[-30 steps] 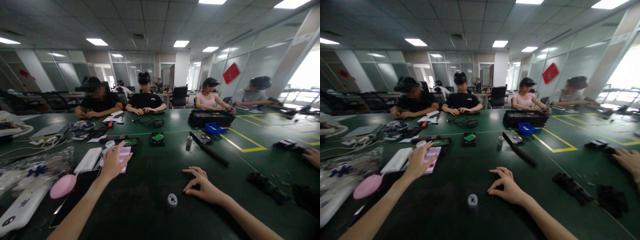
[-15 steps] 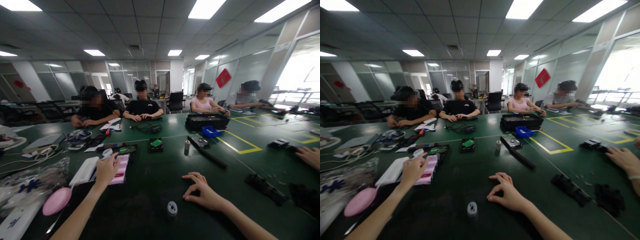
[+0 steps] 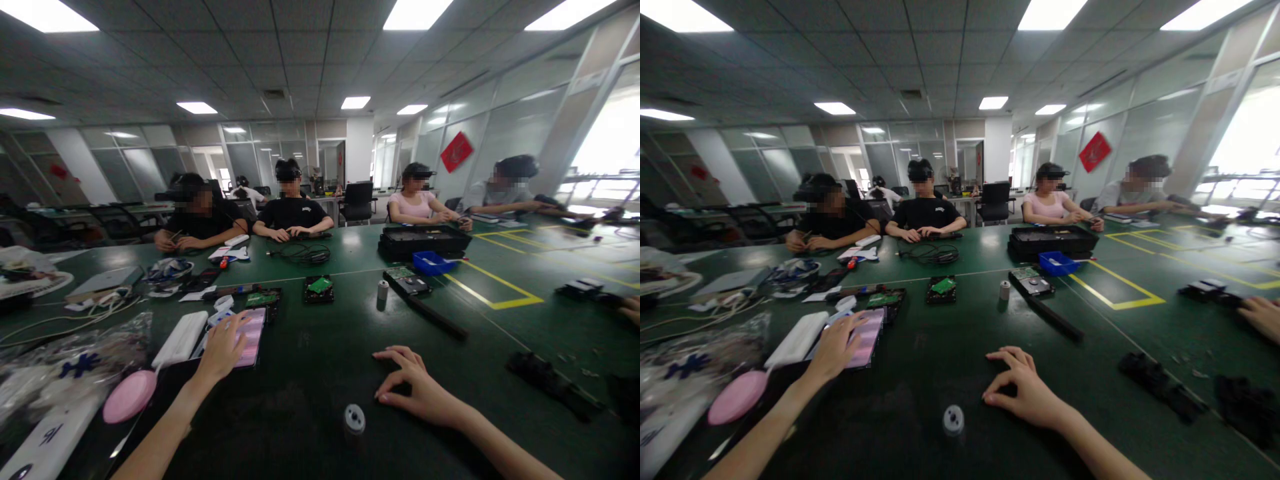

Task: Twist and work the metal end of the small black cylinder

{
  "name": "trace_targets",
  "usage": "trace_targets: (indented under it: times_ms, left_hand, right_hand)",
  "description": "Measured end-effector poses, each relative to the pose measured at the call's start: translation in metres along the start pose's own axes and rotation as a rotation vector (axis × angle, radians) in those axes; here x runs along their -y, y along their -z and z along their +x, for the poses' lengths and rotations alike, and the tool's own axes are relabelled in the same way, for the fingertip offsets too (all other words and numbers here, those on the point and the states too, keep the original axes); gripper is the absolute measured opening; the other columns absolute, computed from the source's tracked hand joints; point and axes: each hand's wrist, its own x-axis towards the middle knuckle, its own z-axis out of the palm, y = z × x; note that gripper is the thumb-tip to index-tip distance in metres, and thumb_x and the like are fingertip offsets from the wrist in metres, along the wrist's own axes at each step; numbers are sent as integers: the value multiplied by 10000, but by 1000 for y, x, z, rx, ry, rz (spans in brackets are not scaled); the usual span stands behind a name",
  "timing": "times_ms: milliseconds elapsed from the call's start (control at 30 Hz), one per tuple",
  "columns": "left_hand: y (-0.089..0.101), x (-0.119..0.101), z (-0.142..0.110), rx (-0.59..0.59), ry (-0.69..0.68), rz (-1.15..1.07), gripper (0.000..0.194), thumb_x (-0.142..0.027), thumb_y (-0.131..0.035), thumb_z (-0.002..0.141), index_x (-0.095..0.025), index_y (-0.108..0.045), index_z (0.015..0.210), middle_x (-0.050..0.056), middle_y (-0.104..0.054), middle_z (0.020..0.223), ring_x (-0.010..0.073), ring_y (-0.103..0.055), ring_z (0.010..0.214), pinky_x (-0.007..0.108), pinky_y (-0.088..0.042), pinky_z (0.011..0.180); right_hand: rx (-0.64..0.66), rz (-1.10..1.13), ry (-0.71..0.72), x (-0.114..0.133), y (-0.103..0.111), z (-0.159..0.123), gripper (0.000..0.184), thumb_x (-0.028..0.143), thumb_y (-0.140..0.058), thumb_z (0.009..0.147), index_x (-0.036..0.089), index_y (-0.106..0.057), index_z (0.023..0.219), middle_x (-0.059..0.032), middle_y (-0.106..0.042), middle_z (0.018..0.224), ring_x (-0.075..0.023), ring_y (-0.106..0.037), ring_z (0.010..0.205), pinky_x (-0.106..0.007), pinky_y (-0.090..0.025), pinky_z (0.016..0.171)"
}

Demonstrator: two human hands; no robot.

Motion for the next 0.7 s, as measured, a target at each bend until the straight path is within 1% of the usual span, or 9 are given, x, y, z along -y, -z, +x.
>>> trace_targets:
  times_ms: [133,267,367,433,500,567,600,633,700]
  left_hand:
    - [-3,-6,2,14,-36,-45,499,-289,-374,873,-174,-401,1358,95,-606,1294,319,-463,1234,492,-349,985]
    - [-7,-8,4,6,-37,-85,485,-271,-381,863,-154,-440,1330,124,-614,1273,342,-486,1203,530,-353,968]
    - [-5,-9,7,-35,-19,-123,462,-263,-406,843,-162,-483,1288,130,-622,1250,349,-510,1175,545,-369,954]
    - [1,-18,6,-94,1,-154,444,-276,-419,843,-169,-494,1267,130,-617,1247,350,-507,1176,554,-369,964]
    - [12,-41,-2,-179,33,-192,425,-306,-403,876,-159,-474,1269,142,-580,1281,340,-478,1210,555,-349,1003]
    - [24,-80,-19,-254,63,-241,420,-339,-353,933,-148,-407,1303,153,-530,1312,300,-450,1251,520,-335,1052]
    - [29,-104,-31,-256,64,-288,415,-356,-362,948,-173,-381,1321,135,-516,1326,272,-457,1256,483,-361,1056]
    - [33,-128,-44,-195,71,-425,436,-370,-427,939,-210,-367,1340,114,-490,1361,261,-452,1270,468,-376,1059]
    - [36,-173,-70,-57,3,-599,585,-412,-571,870,-242,-320,1370,109,-469,1382,275,-449,1280,485,-396,1058]
  right_hand:
    - [8,2,-5,0,1,0,227,554,-638,810,378,-764,880,0,-475,1395,-350,-246,1348,-571,-179,1077]
    - [10,1,9,-1,0,0,217,546,-640,812,381,-762,883,3,-469,1399,-351,-245,1348,-571,-183,1075]
    - [11,-2,12,-1,0,0,199,535,-644,815,389,-759,884,6,-470,1399,-356,-244,1347,-592,-172,1070]
    - [5,0,16,-2,0,0,191,528,-648,815,387,-759,884,4,-472,1398,-360,-245,1347,-603,-171,1066]
    - [2,7,26,-5,0,0,189,525,-667,801,386,-756,892,1,-469,1401,-365,-246,1348,-613,-178,1061]
    - [6,12,43,-8,0,1,188,518,-700,774,390,-753,901,1,-463,1408,-374,-256,1342,-627,-192,1050]
    - [6,13,55,-10,-1,2,180,507,-718,760,390,-755,892,1,-466,1406,-379,-267,1337,-634,-198,1043]
    - [-4,12,72,-10,-2,2,164,490,-734,751,385,-757,875,-2,-482,1393,-382,-283,1328,-641,-205,1036]
    - [-77,34,112,-9,-4,4,123,444,-747,756,356,-760,841,-25,-553,1316,-373,-348,1291,-636,-231,1028]
